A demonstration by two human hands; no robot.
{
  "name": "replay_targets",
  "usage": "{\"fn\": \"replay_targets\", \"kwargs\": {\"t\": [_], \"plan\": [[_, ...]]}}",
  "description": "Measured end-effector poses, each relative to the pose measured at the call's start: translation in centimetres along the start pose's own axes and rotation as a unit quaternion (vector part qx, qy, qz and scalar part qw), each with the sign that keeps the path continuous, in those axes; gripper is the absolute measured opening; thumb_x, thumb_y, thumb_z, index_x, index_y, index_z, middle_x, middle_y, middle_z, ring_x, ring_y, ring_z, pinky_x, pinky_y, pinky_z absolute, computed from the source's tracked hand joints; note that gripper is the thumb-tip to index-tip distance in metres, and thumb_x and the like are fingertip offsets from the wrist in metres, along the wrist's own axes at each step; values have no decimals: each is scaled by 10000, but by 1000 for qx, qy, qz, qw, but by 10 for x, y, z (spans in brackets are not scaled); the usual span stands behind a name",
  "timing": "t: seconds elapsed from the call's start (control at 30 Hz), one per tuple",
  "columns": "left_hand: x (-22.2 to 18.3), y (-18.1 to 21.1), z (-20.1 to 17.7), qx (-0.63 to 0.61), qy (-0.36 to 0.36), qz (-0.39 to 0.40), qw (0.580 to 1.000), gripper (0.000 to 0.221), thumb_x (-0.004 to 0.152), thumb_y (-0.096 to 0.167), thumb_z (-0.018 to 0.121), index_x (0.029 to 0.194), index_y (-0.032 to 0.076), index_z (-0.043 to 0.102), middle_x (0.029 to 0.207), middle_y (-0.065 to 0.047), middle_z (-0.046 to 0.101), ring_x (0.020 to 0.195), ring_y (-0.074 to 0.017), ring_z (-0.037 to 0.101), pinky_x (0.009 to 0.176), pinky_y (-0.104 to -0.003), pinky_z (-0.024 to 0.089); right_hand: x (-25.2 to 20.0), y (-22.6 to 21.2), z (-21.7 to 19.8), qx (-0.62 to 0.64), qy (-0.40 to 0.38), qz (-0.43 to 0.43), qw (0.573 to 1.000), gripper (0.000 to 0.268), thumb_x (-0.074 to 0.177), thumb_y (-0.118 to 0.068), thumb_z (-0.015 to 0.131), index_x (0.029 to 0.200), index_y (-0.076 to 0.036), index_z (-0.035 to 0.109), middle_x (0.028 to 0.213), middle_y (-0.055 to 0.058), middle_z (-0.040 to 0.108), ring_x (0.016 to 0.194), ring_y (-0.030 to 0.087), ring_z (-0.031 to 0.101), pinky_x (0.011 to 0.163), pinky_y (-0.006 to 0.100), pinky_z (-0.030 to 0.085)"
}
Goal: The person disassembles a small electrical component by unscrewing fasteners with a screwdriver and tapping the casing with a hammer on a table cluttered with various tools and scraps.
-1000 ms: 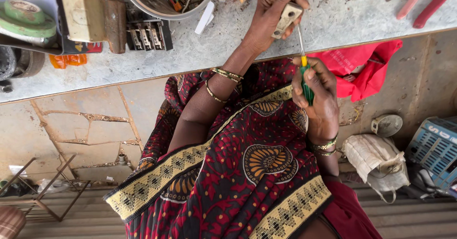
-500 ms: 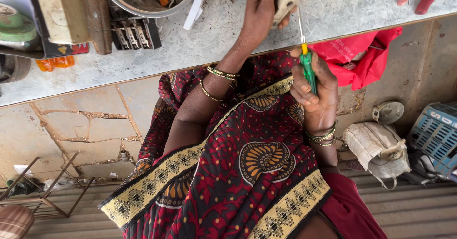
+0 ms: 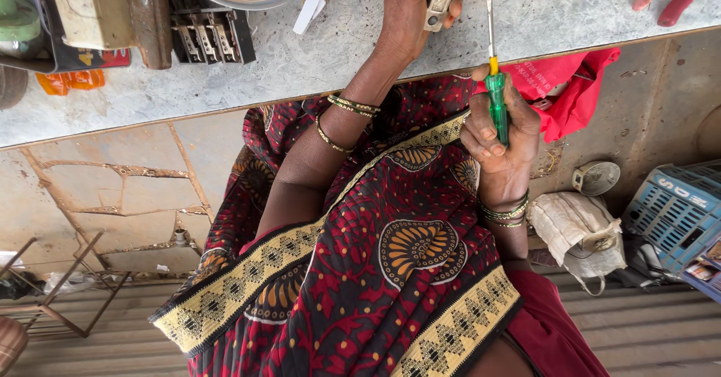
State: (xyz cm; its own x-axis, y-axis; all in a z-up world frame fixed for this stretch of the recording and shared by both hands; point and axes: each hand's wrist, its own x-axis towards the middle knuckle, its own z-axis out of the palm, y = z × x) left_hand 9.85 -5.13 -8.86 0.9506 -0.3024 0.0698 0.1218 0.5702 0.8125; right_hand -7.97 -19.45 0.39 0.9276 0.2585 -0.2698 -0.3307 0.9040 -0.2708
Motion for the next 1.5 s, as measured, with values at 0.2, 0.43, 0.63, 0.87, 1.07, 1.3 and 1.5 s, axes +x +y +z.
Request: {"fn": "replay_targets", "kwargs": {"t": [0.2, 0.43, 0.63, 0.87, 1.07, 1.3, 1.5], "plan": [[-4, 2, 1, 27, 6, 28, 999, 670, 1094, 576, 339, 999, 9, 684, 827, -131, 754, 609, -160, 725, 478, -283, 586, 9, -1, 8, -53, -10, 31, 998, 439, 1224, -325, 337, 1417, 20, 528, 629, 79, 501, 381, 84, 397, 448, 248, 357], [-6, -8, 0, 33, -6, 73, 997, 547, 1122, 419, 367, 977, -26, 651, 792, -120, 756, 560, -169, 722, 485, -309, 611, 14, 5, 14, -57, 41, 27, 997, 438, 1203, -299, 368, 1417, 55, 512, 708, 62, 517, 409, 61, 391, 437, 229, 365], [-7, 0, 4, 41, 4, 68, 997, 546, 1130, 327, 349, 918, -55, 677, 769, -143, 749, 525, -162, 676, 474, -298, 566, 16, -1, 10, -42, 10, 25, 999, 457, 1192, -283, 418, 1466, 75, 495, 731, 72, 530, 411, 60, 416, 445, 236, 382], [-6, 4, 8, 49, -7, 51, 997, 538, 1127, 337, 322, 951, -31, 673, 785, -125, 755, 564, -164, 700, 488, -295, 590, 19, -3, 9, -14, 7, 43, 999, 489, 1181, -298, 445, 1507, 64, 493, 760, 65, 540, 453, 80, 427, 460, 246, 396], [-6, 3, 7, 67, -17, 55, 996, 551, 1142, 335, 315, 957, -12, 700, 778, -122, 749, 565, -138, 699, 462, -274, 571, 16, -7, 9, -43, 20, 30, 998, 488, 1177, -280, 472, 1518, 69, 500, 734, 49, 541, 423, 52, 412, 452, 225, 379], [-11, 9, 16, 174, -60, 95, 978, 441, 1161, 303, 410, 990, 21, 702, 633, -45, 656, 470, -89, 605, 424, -233, 471, 4, -26, 6, -98, 60, 46, 992, 474, 1159, -264, 522, 1518, 45, 497, 785, 30, 533, 468, 30, 357, 430, 188, 345], [-10, 33, 29, 254, -111, 119, 953, 367, 1158, 304, 464, 1044, 44, 697, 646, -27, 625, 479, -63, 597, 433, -214, 462, -5, -54, 21, -223, 114, 68, 966, 466, 1132, -273, 567, 1456, 62, 564, 747, -9, 491, 462, 0, 328, 436, 172, 305]]}}
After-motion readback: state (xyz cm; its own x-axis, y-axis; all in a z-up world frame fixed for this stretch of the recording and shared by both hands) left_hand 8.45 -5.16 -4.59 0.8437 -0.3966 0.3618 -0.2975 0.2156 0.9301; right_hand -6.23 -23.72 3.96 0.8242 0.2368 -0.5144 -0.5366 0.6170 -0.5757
